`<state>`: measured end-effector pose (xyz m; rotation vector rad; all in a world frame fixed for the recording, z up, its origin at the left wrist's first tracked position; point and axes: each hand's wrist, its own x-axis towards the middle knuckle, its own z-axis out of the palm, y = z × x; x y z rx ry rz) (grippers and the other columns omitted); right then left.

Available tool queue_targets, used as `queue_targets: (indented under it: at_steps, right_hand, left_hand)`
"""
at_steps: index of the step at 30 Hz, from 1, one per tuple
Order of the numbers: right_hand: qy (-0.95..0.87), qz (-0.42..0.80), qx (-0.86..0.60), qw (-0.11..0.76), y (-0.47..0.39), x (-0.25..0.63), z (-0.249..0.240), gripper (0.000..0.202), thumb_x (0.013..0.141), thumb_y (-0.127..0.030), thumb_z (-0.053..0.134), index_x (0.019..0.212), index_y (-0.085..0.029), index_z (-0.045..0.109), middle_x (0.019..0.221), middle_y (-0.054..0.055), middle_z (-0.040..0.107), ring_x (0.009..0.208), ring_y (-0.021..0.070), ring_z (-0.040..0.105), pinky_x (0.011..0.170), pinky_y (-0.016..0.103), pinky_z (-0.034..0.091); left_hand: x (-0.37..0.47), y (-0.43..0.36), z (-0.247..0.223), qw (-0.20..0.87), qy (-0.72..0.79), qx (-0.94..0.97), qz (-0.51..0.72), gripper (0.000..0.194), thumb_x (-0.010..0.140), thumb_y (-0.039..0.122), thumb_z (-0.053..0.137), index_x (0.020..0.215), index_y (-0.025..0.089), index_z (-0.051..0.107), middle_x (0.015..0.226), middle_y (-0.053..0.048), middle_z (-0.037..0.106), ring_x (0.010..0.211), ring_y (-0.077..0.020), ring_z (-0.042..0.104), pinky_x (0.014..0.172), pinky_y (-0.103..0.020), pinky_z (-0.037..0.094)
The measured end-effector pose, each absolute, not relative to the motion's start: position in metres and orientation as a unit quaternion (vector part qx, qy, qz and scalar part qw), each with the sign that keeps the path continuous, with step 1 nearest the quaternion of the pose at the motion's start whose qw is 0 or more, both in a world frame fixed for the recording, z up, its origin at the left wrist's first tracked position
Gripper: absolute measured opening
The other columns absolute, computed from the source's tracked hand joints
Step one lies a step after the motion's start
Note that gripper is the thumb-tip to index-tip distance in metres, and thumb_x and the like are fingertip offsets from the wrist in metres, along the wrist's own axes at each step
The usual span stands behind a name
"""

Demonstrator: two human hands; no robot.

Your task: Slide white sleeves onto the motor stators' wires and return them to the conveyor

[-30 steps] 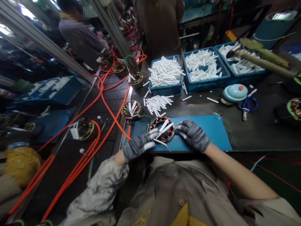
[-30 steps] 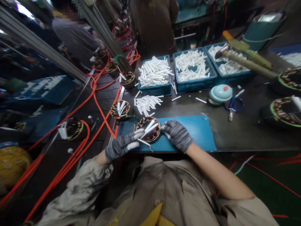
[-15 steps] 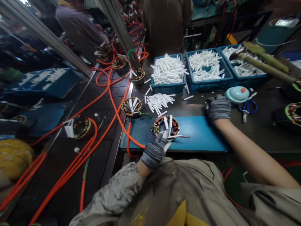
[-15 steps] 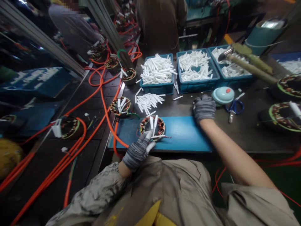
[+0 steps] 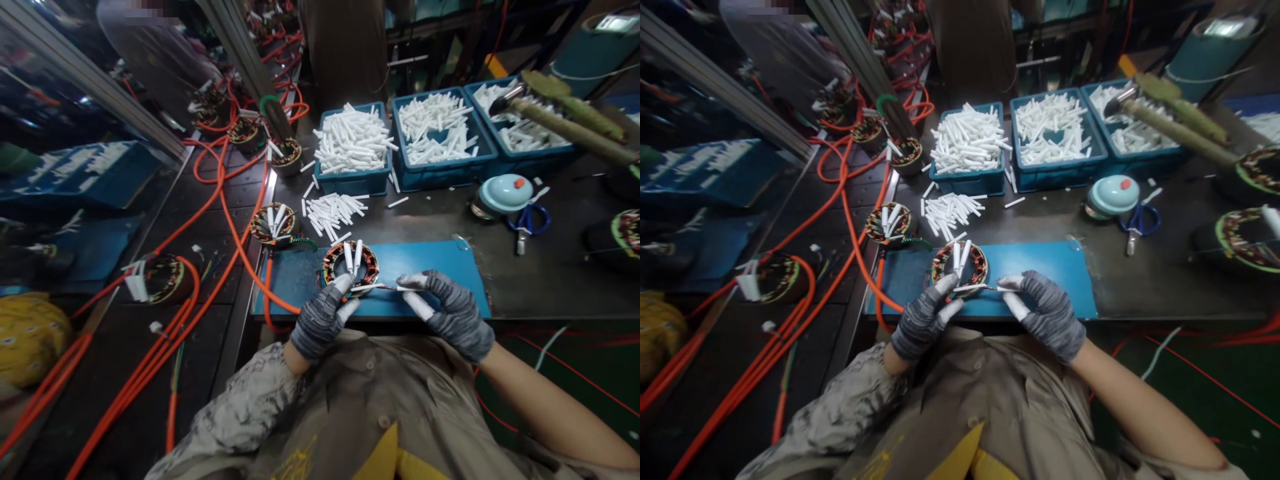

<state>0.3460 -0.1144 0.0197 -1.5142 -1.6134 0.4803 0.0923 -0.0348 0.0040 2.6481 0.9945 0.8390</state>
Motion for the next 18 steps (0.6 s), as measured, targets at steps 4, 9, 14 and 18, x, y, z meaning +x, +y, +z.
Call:
queue_targets:
  at_steps: [4,9,14,18]
  right_hand:
    - [-0.75,0.095,-0.552,0.351,-0.108,0.342,0.019,0.03,0.096,-0.02,0.055,0.114,-0.031,0.076,0.101,0.008,0.078,0.092,0.0242,0.07,0.086,0.042,0.054]
    - [-0.644,0.317,-0.609,0.336,-0.099,0.331,0.012,0.025,0.094,-0.039,0.06,0.099,-0.023,0.079,0.079,0.01,0.073,0.074,0.0233,0.065,0.076,0.04,0.052]
    - [-0.474,0.598,-0.521,0.382,-0.086,0.314,-0.004,0.062,0.096,-0.07,0.035,0.081,-0.02,0.069,0.041,-0.008,0.035,0.036,0.012,0.035,0.045,0.029,0.044]
    - [-0.38,0.687,-0.485,0.386,-0.085,0.303,-0.001,0.066,0.092,-0.075,0.037,0.085,-0.018,0.07,0.036,-0.01,0.03,0.032,0.0111,0.029,0.042,0.028,0.04]
  left_hand:
    - [0.088,-0.033,0.008,0.111,0.304,0.908,0.267,0.044,0.1,0.029,0.054,0.143,0.016,0.053,0.132,-0.012,0.069,0.12,-0.0222,0.068,0.102,-0.035,0.06]
    - [0.093,-0.034,0.008,0.066,0.269,0.934,0.226,0.051,0.101,0.023,0.05,0.15,0.014,0.045,0.14,-0.016,0.062,0.125,-0.0238,0.065,0.097,-0.031,0.06]
    - [0.098,-0.033,0.011,0.011,0.265,0.95,0.168,0.044,0.099,0.025,0.052,0.142,0.016,0.057,0.138,-0.016,0.063,0.11,-0.0258,0.073,0.08,-0.029,0.064]
    - [0.096,-0.032,0.016,-0.005,0.276,0.948,0.16,0.045,0.099,0.024,0.053,0.142,0.015,0.057,0.136,-0.017,0.065,0.101,-0.0248,0.076,0.072,-0.029,0.064]
